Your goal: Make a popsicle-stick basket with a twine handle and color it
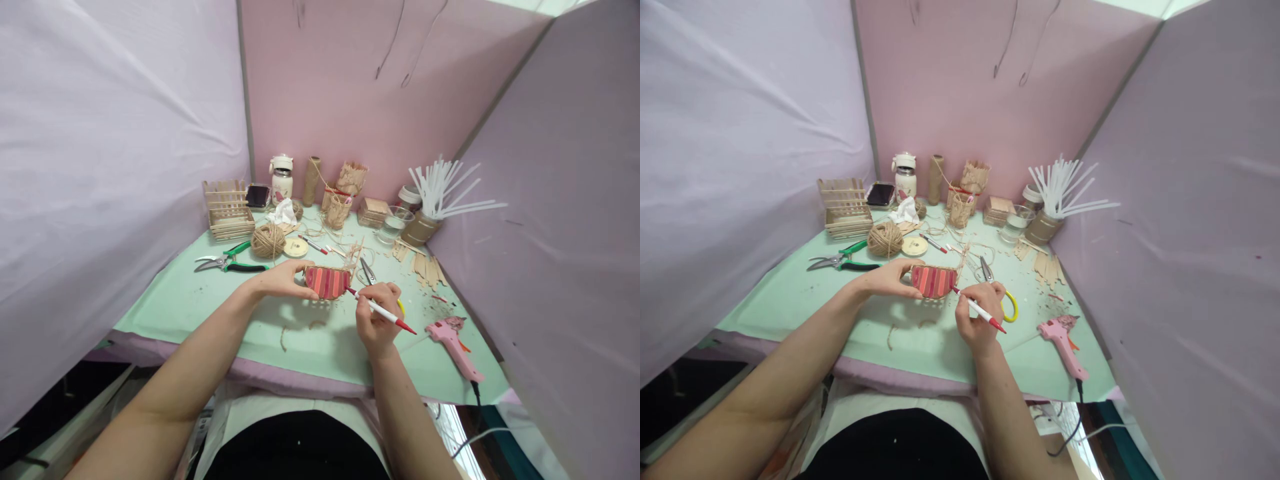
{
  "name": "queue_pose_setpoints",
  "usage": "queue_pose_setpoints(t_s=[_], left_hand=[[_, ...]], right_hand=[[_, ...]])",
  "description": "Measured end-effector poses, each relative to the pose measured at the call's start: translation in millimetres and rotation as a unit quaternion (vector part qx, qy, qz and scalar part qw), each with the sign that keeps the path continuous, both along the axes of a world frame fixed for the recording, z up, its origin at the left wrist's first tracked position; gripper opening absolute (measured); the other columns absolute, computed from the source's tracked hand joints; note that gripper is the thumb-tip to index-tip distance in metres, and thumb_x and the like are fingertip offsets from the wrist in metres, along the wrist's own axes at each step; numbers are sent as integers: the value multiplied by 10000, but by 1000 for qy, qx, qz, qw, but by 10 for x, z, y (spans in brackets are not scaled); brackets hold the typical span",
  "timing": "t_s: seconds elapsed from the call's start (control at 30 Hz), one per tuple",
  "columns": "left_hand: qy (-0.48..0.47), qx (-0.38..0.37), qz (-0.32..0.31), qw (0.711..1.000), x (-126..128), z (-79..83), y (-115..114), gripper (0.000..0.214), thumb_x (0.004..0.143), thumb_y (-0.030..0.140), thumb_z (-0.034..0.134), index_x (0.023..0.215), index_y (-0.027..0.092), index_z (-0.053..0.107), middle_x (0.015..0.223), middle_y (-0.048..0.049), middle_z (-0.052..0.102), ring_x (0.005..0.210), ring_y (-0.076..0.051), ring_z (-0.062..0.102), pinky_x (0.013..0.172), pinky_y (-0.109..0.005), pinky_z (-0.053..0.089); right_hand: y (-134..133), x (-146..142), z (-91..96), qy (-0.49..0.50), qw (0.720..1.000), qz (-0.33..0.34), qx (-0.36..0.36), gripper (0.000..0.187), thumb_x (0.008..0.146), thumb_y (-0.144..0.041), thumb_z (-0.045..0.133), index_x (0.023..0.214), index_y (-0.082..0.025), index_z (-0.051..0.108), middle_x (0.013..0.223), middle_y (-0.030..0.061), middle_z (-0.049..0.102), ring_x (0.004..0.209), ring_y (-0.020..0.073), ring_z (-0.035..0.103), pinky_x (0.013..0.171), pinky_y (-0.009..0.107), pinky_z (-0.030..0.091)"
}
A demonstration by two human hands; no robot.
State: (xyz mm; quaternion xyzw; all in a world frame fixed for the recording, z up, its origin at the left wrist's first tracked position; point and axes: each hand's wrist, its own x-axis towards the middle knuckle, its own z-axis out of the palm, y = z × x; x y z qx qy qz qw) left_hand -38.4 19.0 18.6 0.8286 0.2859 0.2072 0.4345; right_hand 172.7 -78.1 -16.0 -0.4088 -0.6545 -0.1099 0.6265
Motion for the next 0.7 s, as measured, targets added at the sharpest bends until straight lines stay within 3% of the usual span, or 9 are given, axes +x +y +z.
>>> queue_pose_setpoints(t_s=[0.23,0.43,0.7], left_hand=[[0,5,-9,1000,-5,-6,12,570,649,503,772,1089,157,665,1100,-53,691,1040,-255,608,924,-326,446],[1,5,-1,1000,-6,-9,4,568,640,507,779,1065,148,665,1076,-55,690,1012,-252,610,899,-321,453],[-2,0,-4,1000,-5,-4,9,550,643,494,781,1048,143,659,1059,-53,687,1000,-244,606,883,-307,447]], right_hand=[[15,-1,13,-16,1000,-14,-13,99,835,-132,568,879,-217,596,755,-1,670,676,155,622,752,360,379],[6,-4,-1,7,1000,15,-5,106,820,-130,551,756,-215,544,645,-35,601,574,132,547,734,360,352],[9,12,-32,23,999,25,0,93,820,-143,546,762,-215,554,638,-36,592,565,134,545,736,375,364]])
